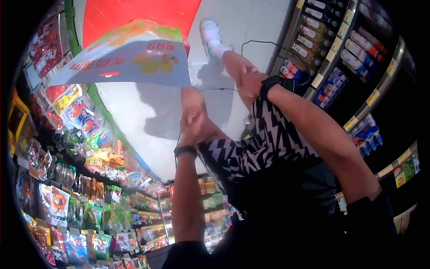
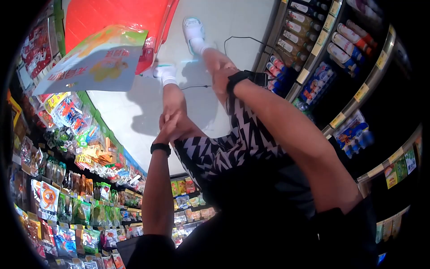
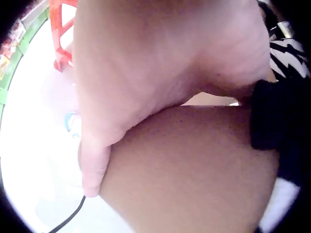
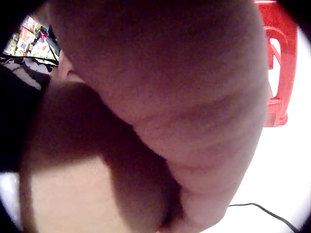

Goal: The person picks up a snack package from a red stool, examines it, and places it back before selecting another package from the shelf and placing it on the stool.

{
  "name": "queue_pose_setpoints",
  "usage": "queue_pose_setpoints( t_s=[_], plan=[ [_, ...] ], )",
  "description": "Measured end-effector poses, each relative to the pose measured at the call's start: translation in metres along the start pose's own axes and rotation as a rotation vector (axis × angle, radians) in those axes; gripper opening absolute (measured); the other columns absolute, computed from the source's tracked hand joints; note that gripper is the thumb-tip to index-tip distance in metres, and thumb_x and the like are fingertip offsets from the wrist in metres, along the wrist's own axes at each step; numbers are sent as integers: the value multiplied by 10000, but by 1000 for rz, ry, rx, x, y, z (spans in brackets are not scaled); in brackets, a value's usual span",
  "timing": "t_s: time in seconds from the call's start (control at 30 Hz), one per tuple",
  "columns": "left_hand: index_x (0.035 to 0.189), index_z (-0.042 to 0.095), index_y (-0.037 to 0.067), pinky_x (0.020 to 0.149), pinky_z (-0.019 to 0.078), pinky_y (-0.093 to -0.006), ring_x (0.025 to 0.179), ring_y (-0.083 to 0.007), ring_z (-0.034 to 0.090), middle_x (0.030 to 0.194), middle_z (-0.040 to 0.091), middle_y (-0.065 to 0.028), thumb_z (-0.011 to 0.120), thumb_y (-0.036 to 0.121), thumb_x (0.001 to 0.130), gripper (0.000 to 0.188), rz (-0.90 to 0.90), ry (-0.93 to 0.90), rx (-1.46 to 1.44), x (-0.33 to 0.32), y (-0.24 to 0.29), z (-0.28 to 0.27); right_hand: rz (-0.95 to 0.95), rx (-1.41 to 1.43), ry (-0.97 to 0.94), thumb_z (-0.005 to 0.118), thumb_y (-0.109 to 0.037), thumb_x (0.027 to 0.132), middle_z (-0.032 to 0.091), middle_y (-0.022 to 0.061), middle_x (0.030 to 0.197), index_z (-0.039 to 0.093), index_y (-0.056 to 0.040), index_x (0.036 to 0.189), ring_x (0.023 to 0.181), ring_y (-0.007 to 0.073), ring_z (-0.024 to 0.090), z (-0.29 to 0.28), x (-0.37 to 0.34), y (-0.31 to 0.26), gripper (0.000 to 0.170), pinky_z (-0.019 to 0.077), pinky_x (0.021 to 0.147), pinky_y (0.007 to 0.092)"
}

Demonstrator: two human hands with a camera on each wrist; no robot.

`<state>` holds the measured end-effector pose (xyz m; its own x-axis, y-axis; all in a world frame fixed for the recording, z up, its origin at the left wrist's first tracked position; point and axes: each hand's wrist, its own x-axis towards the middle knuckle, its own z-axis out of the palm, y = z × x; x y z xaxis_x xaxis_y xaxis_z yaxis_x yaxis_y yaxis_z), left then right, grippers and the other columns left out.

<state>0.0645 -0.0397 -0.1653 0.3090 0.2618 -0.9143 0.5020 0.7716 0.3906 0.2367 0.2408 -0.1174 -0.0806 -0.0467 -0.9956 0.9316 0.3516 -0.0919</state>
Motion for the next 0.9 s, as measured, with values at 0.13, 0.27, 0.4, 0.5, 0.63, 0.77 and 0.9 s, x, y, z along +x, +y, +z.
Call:
queue_pose_setpoints(
  t_s=[0.13,0.27,0.4,0.5,0.63,0.77,0.9],
  plan=[
    [1230,477,80,1082,98,-401,1308,-375,120,1395,236,-211,742,481,586,804,-12,82,66,-29,36,-17,52,-54,37,479,-288,814,351,420,1178,83,53,1343,1012,490,505,8,0,0,743,412,883,433],
    [1057,617,114,1075,119,-369,1269,-346,204,1309,384,-196,733,440,613,562,-1,133,17,-21,44,-21,75,-17,45,501,-298,805,372,414,1163,116,59,1330,1004,490,508,7,9,4,742,420,880,421],
    [911,682,133,1064,140,-379,1249,-357,225,1270,417,-216,687,450,658,405,6,206,38,-18,45,-7,60,-43,51,529,-305,786,382,407,1160,144,49,1324,1000,467,520,14,18,9,750,426,871,430],
    [816,692,143,1010,185,-487,1147,-307,399,886,636,-99,620,434,702,320,54,357,172,-15,56,-2,15,-94,26,560,-322,762,418,332,1191,276,58,1271,987,419,545,-3,9,-2,696,440,852,421],
    [762,669,78,1047,148,-395,1112,-292,424,905,625,-122,589,440,761,371,7,409,225,-18,83,18,-19,-149,37,557,-334,769,439,292,1192,348,34,1216,1022,385,524,5,27,-3,616,417,879,404],
    [669,638,68,847,360,-360,797,-254,546,719,612,-71,581,421,782,375,143,264,177,-33,99,19,-135,-210,171,553,-350,778,467,238,1193,444,1,1143,1068,340,497,-34,31,-36,518,386,915,382],
    [645,623,41,617,436,-319,559,-253,538,584,567,-98,610,408,776,390,239,209,245,-42,115,15,-212,-249,129,548,-366,787,494,184,1194,540,-32,1070,1114,295,470,-18,-21,-29,438,355,951,359]
  ],
)
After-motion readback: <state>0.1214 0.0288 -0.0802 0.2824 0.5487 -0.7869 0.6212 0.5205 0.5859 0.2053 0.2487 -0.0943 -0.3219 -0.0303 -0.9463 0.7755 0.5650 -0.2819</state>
